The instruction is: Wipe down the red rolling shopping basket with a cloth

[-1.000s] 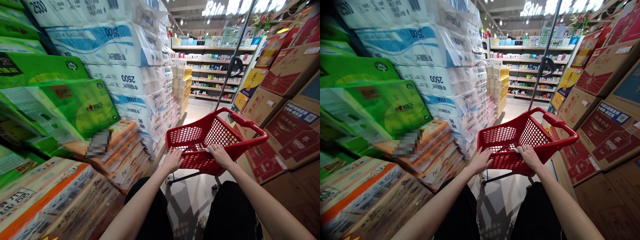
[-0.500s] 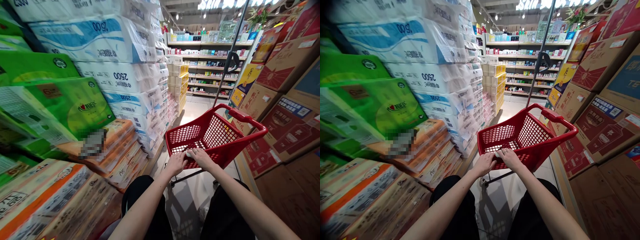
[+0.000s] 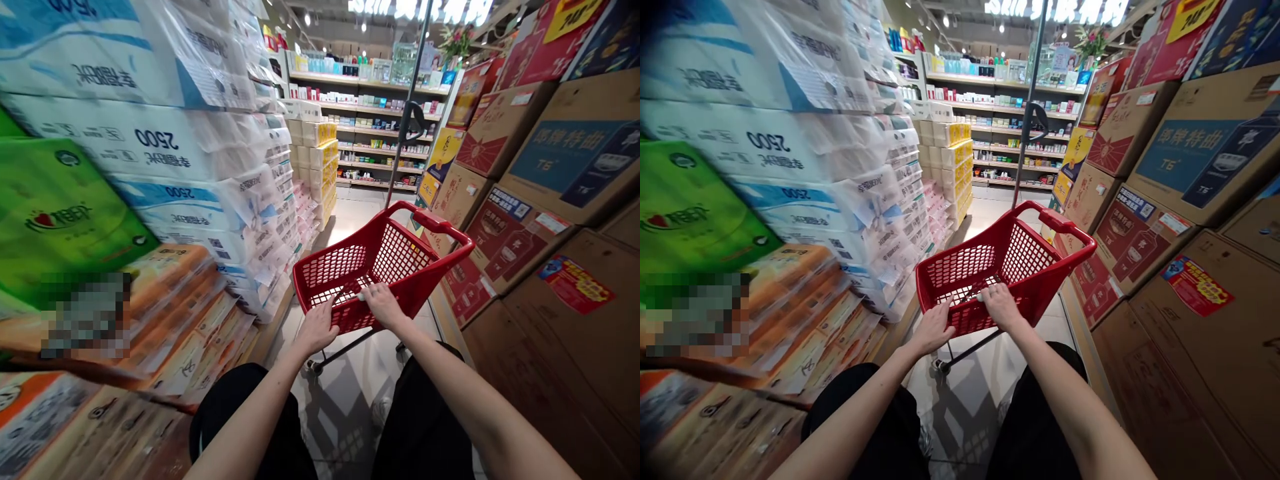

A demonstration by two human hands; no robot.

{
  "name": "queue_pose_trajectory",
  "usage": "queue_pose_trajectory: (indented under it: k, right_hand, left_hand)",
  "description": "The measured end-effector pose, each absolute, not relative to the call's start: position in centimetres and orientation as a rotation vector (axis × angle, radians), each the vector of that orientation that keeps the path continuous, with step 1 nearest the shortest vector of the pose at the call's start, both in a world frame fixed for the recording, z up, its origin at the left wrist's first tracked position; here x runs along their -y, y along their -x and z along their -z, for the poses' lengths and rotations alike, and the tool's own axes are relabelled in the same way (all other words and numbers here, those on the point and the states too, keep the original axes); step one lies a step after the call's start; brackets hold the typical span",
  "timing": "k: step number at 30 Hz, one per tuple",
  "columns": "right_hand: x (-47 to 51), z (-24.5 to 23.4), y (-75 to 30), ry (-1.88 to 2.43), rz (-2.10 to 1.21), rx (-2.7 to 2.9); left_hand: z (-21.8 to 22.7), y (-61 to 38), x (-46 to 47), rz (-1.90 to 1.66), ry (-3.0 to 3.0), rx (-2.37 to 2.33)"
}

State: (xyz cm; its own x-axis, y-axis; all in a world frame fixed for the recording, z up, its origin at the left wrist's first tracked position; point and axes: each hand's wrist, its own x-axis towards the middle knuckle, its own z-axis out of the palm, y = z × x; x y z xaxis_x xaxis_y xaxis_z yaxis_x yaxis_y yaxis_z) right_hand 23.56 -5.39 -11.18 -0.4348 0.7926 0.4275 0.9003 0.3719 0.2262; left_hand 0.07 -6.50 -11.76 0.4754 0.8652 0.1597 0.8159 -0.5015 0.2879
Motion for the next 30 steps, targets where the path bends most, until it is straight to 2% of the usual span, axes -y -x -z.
queue_pose_trajectory:
  k: [5,15,23,30]
  right_hand:
    - [5.4,11.3,-20.4,1.385,0.595,2.469]
    - [4.5,9.1,-31.3,1.591,0.736,2.331]
    - [4.2,11.4,-25.3,1.542,0.556,2.26]
    - [3.9,9.8,-24.4,1.419,0.404,2.354]
  left_hand:
    - [11.4,1.0,5.5,-0.447,-2.469,-1.338]
    - [10.9,0.0,4.5,-0.324,-2.517,-1.396]
    - [10.2,-2.3,4.3,-0.395,-2.393,-1.34]
    - [11.2,-2.4,3.0,-0.356,-2.53,-1.382]
